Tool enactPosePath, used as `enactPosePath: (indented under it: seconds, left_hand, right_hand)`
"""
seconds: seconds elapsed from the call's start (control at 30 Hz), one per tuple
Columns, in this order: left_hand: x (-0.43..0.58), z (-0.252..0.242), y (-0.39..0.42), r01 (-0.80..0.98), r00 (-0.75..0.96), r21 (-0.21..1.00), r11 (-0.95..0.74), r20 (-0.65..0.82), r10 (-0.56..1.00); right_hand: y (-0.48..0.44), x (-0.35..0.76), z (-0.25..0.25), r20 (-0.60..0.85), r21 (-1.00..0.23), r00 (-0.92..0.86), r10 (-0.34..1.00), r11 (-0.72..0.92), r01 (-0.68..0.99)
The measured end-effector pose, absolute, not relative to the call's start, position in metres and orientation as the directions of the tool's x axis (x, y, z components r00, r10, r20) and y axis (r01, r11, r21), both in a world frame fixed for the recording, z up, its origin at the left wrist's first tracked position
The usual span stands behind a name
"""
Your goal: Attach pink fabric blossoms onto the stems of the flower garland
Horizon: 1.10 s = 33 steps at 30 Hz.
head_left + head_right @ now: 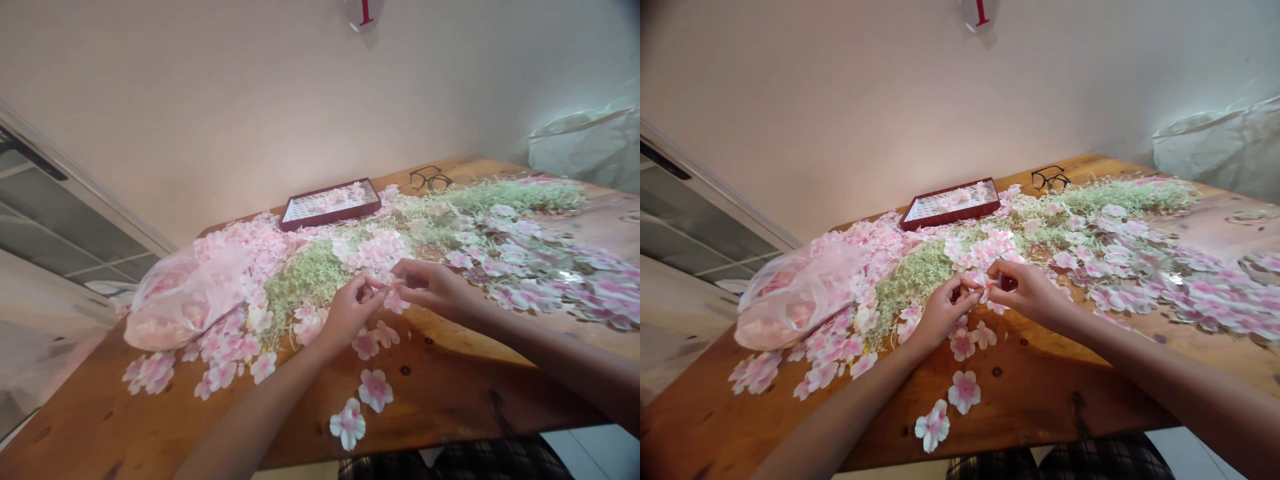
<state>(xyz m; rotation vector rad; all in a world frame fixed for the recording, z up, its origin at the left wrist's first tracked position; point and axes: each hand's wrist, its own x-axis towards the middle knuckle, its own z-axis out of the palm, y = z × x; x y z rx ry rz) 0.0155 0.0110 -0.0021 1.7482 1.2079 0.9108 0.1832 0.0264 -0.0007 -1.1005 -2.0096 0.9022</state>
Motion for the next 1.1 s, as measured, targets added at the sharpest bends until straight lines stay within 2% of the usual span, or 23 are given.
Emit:
enactPosePath:
  seconds: [0.5, 0.77, 1.1]
  left_hand:
    - [0.0163, -0.002, 0.0043, 0.434, 0.303, 0.869, -0.238, 0.108, 0.947]
    - [0.0147, -0.0029, 0.0045, 0.449, 0.356, 0.857, -0.252, 0.088, 0.93]
    - [0.0159, -0.0097, 0.0091, 0.422, 0.333, 0.878, -0.225, 0.081, 0.939]
  right_hand:
    - [0.0264, 0.1787, -0.0087, 0.158, -0.914, -0.496, 0.854, 0.316, 0.253]
    - [0.022, 0.1757, -0.0026, 0.136, -0.911, -0.506, 0.852, 0.308, 0.274]
    - [0.0273, 0.178, -0.0052, 0.126, -0.902, -0.538, 0.834, 0.322, 0.287]
